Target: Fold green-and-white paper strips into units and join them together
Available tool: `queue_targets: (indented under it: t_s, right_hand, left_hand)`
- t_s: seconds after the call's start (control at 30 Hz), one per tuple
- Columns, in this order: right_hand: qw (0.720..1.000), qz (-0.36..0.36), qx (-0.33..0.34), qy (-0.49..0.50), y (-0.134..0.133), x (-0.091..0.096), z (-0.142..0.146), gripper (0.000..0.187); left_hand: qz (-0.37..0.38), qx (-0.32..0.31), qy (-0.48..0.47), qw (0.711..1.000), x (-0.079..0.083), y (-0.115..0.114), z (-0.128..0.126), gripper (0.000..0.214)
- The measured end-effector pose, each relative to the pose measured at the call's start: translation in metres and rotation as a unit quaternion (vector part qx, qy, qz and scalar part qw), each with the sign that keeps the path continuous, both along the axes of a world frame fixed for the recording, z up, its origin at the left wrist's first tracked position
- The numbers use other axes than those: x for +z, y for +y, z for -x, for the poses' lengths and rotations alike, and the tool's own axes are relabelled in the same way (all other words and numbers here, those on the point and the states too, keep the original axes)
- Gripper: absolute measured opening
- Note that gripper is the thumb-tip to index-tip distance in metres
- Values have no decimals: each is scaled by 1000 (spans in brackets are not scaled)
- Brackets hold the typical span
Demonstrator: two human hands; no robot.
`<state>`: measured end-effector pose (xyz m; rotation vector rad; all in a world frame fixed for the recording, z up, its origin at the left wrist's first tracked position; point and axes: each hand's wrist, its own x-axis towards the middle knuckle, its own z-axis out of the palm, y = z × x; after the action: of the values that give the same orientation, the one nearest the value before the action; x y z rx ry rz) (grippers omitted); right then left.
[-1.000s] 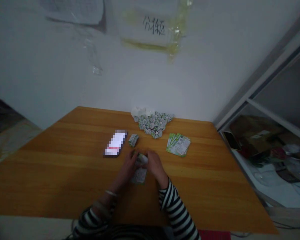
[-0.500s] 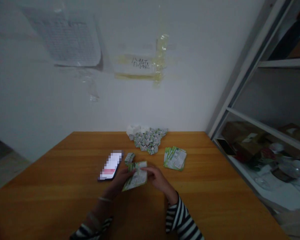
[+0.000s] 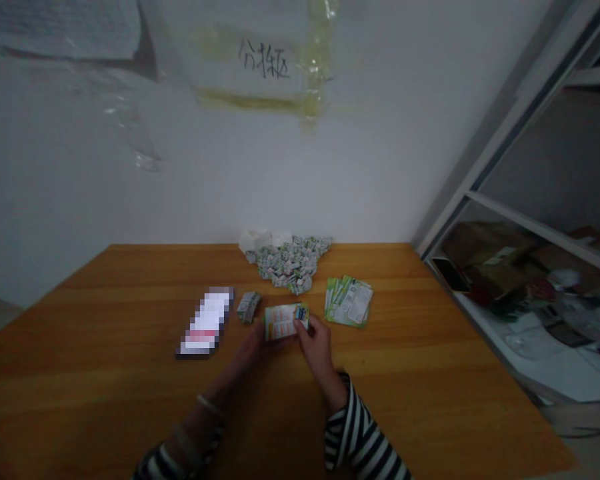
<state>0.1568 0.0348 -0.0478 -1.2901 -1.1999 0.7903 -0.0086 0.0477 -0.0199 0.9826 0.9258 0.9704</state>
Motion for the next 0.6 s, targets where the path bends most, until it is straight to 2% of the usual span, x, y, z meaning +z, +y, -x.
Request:
queue_targets:
  t_s: [0.2, 0.37, 0.6]
  right_hand:
    - [998, -3, 37, -43, -5, 9, -1, 26]
    - [998, -7, 53, -32, -6, 10, 2, 25]
    - [999, 13, 26, -40, -9, 10, 2, 25]
  left_hand:
    - [-23, -32, 28, 999, 3, 0, 1, 52]
    - [-10, -22, 29, 999, 0, -1, 3, 54]
    - [17, -5, 0, 1000, 12, -6, -3, 52]
